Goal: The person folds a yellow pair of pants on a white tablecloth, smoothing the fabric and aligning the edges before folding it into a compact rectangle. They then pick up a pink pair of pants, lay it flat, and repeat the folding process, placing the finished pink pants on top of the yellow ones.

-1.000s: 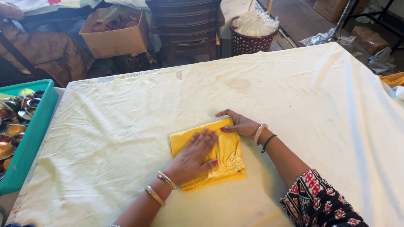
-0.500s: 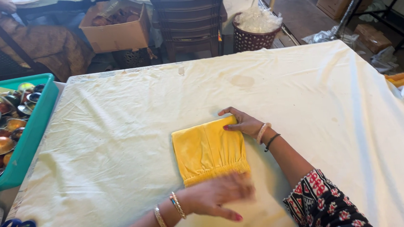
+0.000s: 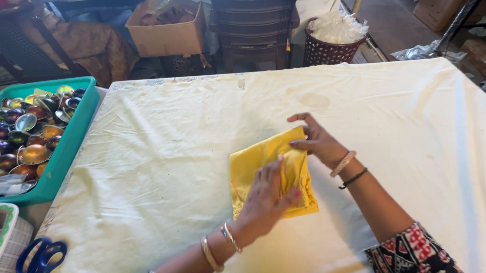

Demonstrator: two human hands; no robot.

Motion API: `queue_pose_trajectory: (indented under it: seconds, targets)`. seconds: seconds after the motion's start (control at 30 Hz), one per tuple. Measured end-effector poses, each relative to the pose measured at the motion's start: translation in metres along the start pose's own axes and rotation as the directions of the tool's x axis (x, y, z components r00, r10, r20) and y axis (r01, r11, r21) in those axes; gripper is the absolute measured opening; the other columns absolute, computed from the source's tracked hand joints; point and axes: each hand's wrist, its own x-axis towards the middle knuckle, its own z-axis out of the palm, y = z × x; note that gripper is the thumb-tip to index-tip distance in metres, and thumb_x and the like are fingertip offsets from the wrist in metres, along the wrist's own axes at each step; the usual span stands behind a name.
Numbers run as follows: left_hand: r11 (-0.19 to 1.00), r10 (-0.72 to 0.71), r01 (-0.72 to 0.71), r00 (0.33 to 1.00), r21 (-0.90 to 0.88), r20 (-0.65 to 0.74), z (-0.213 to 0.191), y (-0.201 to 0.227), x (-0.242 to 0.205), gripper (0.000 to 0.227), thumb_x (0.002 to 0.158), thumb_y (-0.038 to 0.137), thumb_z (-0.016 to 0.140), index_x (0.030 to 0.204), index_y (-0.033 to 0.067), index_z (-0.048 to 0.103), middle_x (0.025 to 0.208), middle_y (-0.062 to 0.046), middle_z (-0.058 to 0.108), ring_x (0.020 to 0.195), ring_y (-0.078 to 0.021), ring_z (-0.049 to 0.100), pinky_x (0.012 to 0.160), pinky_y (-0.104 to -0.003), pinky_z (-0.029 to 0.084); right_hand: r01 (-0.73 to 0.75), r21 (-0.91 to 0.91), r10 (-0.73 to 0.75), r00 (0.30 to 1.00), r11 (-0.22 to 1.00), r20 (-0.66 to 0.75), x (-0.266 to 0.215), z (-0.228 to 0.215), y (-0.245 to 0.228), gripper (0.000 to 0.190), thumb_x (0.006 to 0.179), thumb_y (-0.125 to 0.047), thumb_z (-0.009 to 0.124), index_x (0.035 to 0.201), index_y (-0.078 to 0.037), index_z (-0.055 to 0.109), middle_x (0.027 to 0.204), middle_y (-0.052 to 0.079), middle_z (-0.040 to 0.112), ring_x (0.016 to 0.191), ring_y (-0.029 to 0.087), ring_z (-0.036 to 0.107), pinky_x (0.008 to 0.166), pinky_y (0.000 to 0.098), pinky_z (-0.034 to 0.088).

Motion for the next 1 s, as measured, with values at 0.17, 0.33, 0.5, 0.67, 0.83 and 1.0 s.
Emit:
queue_pose_trajectory:
  seconds: [0.17,0.33,0.5,0.67,0.83,1.0]
  targets:
    - [0.983,0.068,-0.104,0.972,-0.15,-0.223,-0.01,-0.095,0.034,0.056,0.111,0.038,0.044,0.152,0.0015,0.036,0.151,-0.021,0.041,0.145,-0.0369,0.039,0.122,-0.044,0.032,0.125,-0.148,-0.133,0.99,0.981,-0.045,-0.013,-0.01,-0.028,0.059,0.089,-0.004,0.071,0.142,-0.014,0.046,0.099,0.004,0.065,0.086,0.011,0.063,0.07,0.0249,0.051]
    - [0.792,0.09,-0.318,0.905,0.522,0.415,-0.095,-0.246,0.038,0.064,0.11,0.046,0.036,0.164,0.0141,0.024,0.172,-0.007,0.02,0.16,-0.0226,0.016,0.129,-0.042,0.011,0.077,-0.145,-0.094,0.99,0.986,-0.109,-0.005,-0.044,-0.013,0.058,0.088,-0.002,0.069,0.139,-0.014,0.046,0.102,0.005,0.067,0.09,0.012,0.066,0.075,0.0258,0.055]
    - [-0.271,-0.218,0.397,0.862,0.877,-0.458,-0.224,-0.295,0.051,0.081,0.091,0.064,0.044,0.143,0.0023,0.051,0.157,-0.016,0.043,0.147,-0.0404,0.025,0.117,-0.061,0.018,0.012,-0.021,-0.015,0.992,1.0,-0.123,0.009,-0.075,0.028,0.058,0.086,0.0,0.07,0.139,-0.014,0.049,0.097,0.006,0.068,0.087,0.014,0.065,0.073,0.0278,0.053]
    - [0.675,0.08,-0.123,0.992,0.728,0.093,-0.087,-0.266,0.098,0.063,0.109,0.05,0.044,0.149,0.001,0.049,0.158,-0.024,0.041,0.153,-0.0392,0.026,0.125,-0.052,0.016,-0.084,-0.01,0.082,0.99,0.996,-0.115,0.008,-0.074,0.029,0.056,0.087,-0.002,0.07,0.137,-0.014,0.05,0.096,0.006,0.069,0.088,0.013,0.067,0.076,0.0269,0.055]
    - [0.962,0.122,-0.212,0.896,0.171,0.426,-0.051,-0.246,0.147,0.056,0.096,0.047,0.052,0.142,0.0169,0.059,0.151,-0.009,0.056,0.147,-0.0255,0.041,0.128,-0.044,0.023,-0.115,-0.044,0.111,0.99,0.992,-0.088,0.007,-0.082,0.045,0.055,0.087,-0.002,0.07,0.137,-0.014,0.05,0.095,0.005,0.067,0.087,0.014,0.067,0.076,0.027,0.055]
    - [0.277,0.022,0.17,0.983,0.946,-0.183,-0.073,-0.391,0.209,0.062,0.107,0.056,0.041,0.139,0.0056,0.057,0.151,-0.02,0.052,0.149,-0.0396,0.036,0.123,-0.06,0.024,-0.076,-0.057,0.073,0.996,0.995,-0.058,0.012,-0.089,0.051,0.054,0.088,0.002,0.068,0.137,-0.012,0.051,0.103,0.004,0.067,0.093,0.01,0.065,0.081,0.024,0.054]
